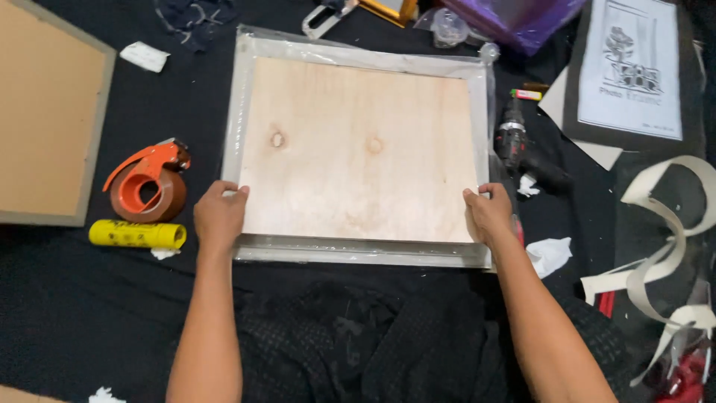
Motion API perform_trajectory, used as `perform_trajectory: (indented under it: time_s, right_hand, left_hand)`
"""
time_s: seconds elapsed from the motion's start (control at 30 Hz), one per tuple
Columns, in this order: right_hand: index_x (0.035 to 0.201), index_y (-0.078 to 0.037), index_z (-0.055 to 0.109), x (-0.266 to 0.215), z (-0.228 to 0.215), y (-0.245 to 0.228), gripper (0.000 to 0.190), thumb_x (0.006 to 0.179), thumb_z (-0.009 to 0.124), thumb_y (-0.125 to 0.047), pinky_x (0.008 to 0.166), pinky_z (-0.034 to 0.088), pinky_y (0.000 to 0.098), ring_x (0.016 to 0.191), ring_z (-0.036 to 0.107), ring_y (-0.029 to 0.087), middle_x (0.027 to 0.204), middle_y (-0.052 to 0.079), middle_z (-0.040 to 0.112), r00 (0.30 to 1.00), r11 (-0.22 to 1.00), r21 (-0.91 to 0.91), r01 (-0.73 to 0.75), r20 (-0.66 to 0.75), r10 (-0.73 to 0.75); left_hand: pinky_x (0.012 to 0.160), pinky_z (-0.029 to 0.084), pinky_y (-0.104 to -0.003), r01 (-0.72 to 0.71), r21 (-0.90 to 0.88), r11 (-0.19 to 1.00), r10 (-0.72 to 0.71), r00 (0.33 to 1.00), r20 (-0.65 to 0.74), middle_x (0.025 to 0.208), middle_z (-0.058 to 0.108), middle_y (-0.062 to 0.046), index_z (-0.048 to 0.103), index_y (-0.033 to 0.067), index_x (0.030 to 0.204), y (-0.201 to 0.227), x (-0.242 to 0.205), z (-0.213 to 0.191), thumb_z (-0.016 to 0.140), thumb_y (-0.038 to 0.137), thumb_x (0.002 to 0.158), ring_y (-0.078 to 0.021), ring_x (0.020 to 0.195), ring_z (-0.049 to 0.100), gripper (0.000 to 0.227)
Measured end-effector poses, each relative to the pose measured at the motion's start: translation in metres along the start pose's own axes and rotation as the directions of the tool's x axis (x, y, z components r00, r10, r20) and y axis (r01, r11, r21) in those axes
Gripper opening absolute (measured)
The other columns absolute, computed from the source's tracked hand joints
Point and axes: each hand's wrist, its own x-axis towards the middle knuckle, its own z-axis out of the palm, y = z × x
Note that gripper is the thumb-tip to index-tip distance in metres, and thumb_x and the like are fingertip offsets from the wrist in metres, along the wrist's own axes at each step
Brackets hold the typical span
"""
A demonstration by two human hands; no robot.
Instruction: The person smooths a clear plastic sheet over the back of a wooden picture frame and then uses a red utility knife to cut the plastic along the frame edges. The person continues trimming the plastic around all four sides of the frame.
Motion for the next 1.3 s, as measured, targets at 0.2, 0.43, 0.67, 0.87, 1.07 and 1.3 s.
perform_trajectory:
  time_s: [0.2,0.43,0.67,0.87,1.07,1.3]
  right_hand:
    - [0.11,-0.012,0.073,-0.021,0.001,-0.013,0.035,0.09,0.084,-0.038,0.072,0.057,0.0434,0.086,0.072,0.032,0.086,0.015,0.072,0.986,0.979,-0.14,0.147,-0.064,-0.157]
    - [0.102,-0.012,0.076,0.0,0.011,-0.001,0.035,0.085,0.088,-0.04,0.068,0.055,0.0389,0.078,0.07,0.027,0.076,0.011,0.069,0.97,0.959,-0.207,0.193,-0.109,-0.218]
    - [0.104,-0.02,0.077,0.003,0.01,0.007,0.037,0.083,0.087,-0.048,0.071,0.059,0.0421,0.082,0.073,0.029,0.08,0.006,0.072,0.975,0.947,-0.274,0.166,-0.098,-0.2]
    - [0.137,-0.006,0.065,-0.067,-0.016,-0.059,0.07,0.08,0.089,-0.039,0.084,0.058,0.0578,0.106,0.065,0.051,0.114,0.03,0.066,0.956,0.829,-0.479,0.29,0.184,-0.229]
    - [0.152,-0.024,0.056,-0.148,0.004,-0.089,0.071,0.087,0.079,-0.044,0.101,0.051,0.0636,0.135,0.045,0.058,0.147,0.032,0.042,0.803,0.483,-0.657,0.579,0.561,-0.2]
    - [0.154,-0.028,0.052,-0.123,-0.013,-0.072,0.067,0.092,0.055,-0.004,0.116,0.041,0.0605,0.145,0.034,0.058,0.164,0.033,0.03,0.687,0.516,-0.56,0.649,0.722,-0.081]
  left_hand:
    - [0.082,0.056,-0.054,-0.032,0.124,0.992,0.03,0.999,0.018,0.108,0.074,-0.028,0.072,0.0053,0.123,0.015,-0.019,-0.001,0.061,0.028,0.102,-0.0459,0.104,0.071,0.032]
    - [0.082,0.057,-0.051,-0.131,0.25,0.959,0.116,0.991,0.073,0.113,0.071,-0.028,0.068,-0.0047,0.133,0.028,-0.028,-0.004,0.072,0.034,0.098,-0.0424,0.107,0.068,0.053]
    - [0.102,0.05,-0.053,-0.195,0.354,0.915,0.118,0.967,0.227,0.135,0.051,-0.027,0.048,-0.0077,0.152,0.028,-0.037,-0.002,0.084,0.043,0.083,-0.0468,0.125,0.052,0.093]
    - [0.102,0.05,-0.053,-0.186,0.296,0.937,0.127,0.97,0.208,0.131,0.05,-0.03,0.044,-0.0094,0.154,0.033,-0.046,-0.006,0.084,0.037,0.088,-0.0495,0.124,0.052,0.09]
    - [0.099,0.051,-0.054,-0.172,0.303,0.937,0.115,0.974,0.196,0.13,0.049,-0.03,0.043,-0.0064,0.156,0.034,-0.048,-0.002,0.086,0.036,0.087,-0.0497,0.123,0.052,0.092]
    - [0.096,0.049,-0.053,-0.264,0.436,0.86,0.18,0.958,0.225,0.122,0.05,-0.022,0.056,0.0003,0.15,0.026,-0.038,0.007,0.082,0.039,0.089,-0.045,0.119,0.052,0.076]
